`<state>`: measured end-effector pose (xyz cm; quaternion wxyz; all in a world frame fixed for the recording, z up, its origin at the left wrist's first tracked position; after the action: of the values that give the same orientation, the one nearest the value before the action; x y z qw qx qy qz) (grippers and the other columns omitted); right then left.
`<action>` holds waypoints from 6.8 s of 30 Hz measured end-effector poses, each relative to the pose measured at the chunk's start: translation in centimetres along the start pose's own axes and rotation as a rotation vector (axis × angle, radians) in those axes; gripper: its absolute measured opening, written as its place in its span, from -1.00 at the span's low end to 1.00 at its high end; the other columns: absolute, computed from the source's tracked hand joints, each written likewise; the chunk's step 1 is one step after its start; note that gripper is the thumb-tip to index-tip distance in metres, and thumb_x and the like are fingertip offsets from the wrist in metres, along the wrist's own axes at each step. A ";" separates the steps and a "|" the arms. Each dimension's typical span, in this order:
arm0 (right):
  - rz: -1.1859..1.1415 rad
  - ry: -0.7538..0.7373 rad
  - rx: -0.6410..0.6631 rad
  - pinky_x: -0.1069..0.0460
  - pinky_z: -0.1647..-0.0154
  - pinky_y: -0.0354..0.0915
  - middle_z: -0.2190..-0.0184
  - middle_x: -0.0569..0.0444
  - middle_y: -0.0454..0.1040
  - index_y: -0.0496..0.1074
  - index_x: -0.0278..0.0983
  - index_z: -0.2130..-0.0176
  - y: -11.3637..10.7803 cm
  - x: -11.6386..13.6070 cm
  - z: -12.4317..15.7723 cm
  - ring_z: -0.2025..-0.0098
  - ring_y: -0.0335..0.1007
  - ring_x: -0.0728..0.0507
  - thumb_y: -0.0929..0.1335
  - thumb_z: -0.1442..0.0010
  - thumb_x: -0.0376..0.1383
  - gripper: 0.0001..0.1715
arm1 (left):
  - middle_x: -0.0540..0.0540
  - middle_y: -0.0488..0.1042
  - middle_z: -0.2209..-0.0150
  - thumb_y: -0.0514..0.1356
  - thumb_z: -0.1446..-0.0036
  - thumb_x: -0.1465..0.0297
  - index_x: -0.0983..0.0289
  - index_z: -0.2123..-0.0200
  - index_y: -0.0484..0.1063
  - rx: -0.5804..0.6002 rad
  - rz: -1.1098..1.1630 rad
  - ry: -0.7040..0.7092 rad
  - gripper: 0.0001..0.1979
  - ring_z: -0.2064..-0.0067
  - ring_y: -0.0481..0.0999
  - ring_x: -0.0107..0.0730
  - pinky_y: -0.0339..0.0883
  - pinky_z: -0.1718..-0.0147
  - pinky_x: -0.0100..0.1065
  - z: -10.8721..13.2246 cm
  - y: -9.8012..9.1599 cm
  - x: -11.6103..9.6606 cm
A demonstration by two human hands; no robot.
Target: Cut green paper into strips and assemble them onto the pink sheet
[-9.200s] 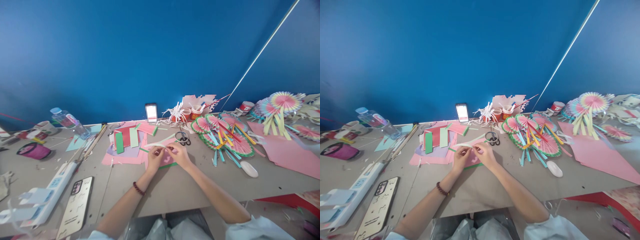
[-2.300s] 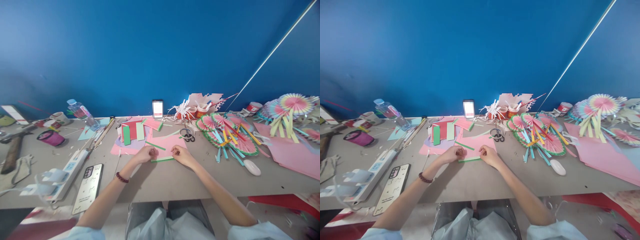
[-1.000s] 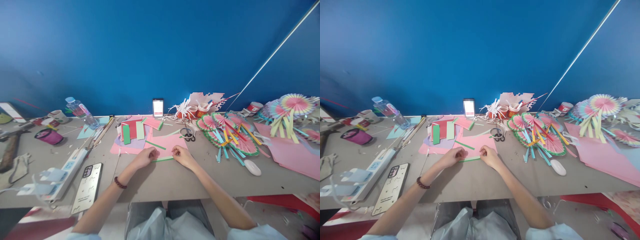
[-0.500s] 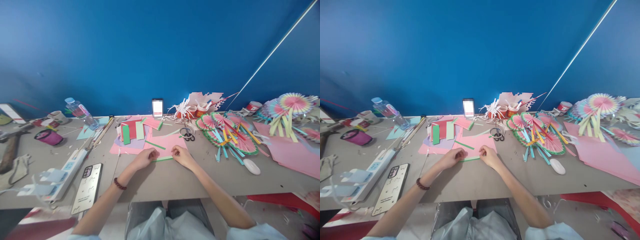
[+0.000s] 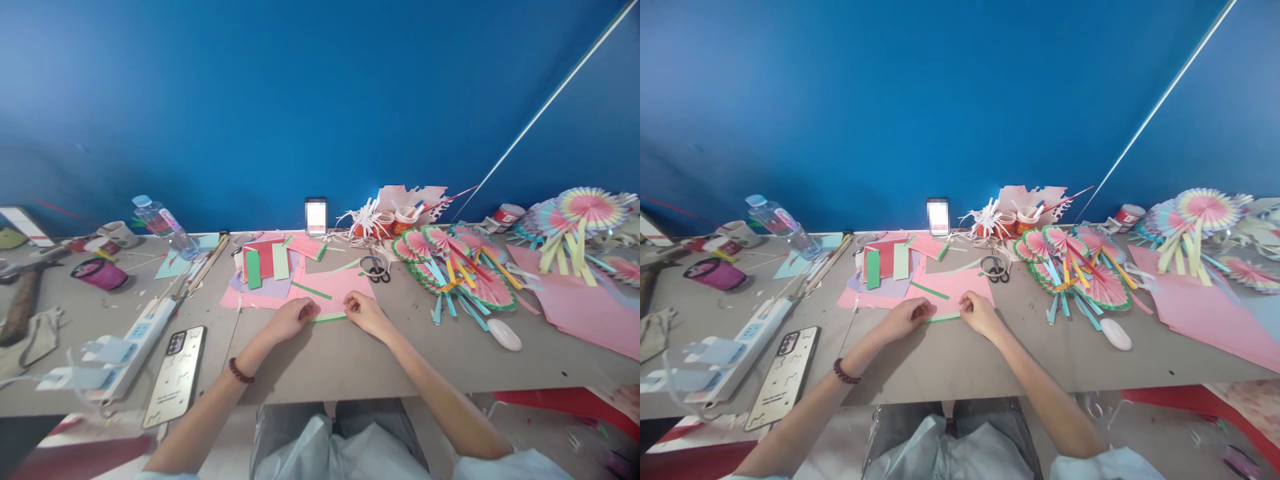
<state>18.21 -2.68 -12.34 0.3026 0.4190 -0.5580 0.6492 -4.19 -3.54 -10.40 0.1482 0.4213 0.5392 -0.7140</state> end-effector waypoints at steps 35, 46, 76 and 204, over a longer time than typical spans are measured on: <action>0.035 -0.041 0.000 0.06 0.32 0.28 0.52 0.17 0.45 0.37 -0.23 0.37 0.2 -0.2 0.1 0.44 0.37 -0.05 0.30 0.08 -0.40 -0.82 | 0.29 0.52 0.00 -0.05 -0.35 0.40 0.29 -0.09 0.39 -0.515 -0.618 0.113 -0.65 -0.02 0.52 -0.06 0.43 0.03 -0.02 6.3 6.4 -1.6; 0.005 0.002 -0.002 0.09 0.42 0.23 0.55 0.21 0.43 0.36 -0.22 0.35 -0.2 -0.5 -0.3 0.52 0.32 -0.03 0.32 0.03 -0.35 -0.86 | 0.29 0.49 -0.03 -0.05 -0.33 0.42 0.35 -0.20 0.31 -0.509 -0.772 0.018 -0.58 -0.07 0.46 -0.04 0.37 0.02 -0.05 6.2 7.4 -3.0; 0.322 -0.116 -0.045 0.05 0.24 0.26 0.45 0.16 0.43 0.34 -0.22 0.24 0.9 0.0 0.5 0.34 0.39 -0.08 0.29 -0.05 -0.52 -0.73 | 0.24 0.46 0.02 0.04 -0.19 0.54 0.40 -0.18 0.33 -0.464 -0.921 0.006 -0.53 -0.04 0.42 -0.12 0.39 0.02 -0.13 5.2 8.4 -3.9; 0.908 -0.255 -0.190 -0.22 -0.11 0.32 -0.23 -0.03 0.38 0.23 0.01 -0.31 0.7 -0.9 7.6 -0.21 0.30 -0.29 0.21 -0.17 -0.47 -0.22 | 0.21 0.43 -0.02 0.07 -0.25 0.41 0.20 -0.20 0.31 -0.402 -0.771 0.041 -0.56 0.03 0.40 -0.08 0.33 0.05 -0.05 5.3 6.6 -3.3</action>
<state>19.62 -10.19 -13.20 -0.0452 0.1798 -0.7741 0.6052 -0.13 -11.55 -11.82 -0.0608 0.1660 0.7883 -0.5893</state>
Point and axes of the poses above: each hand's wrist, its own z-axis away from the middle knuckle, its own y-axis out of the palm, x = y × z, the point moved 3 cm from there along -z, towards the middle knuckle
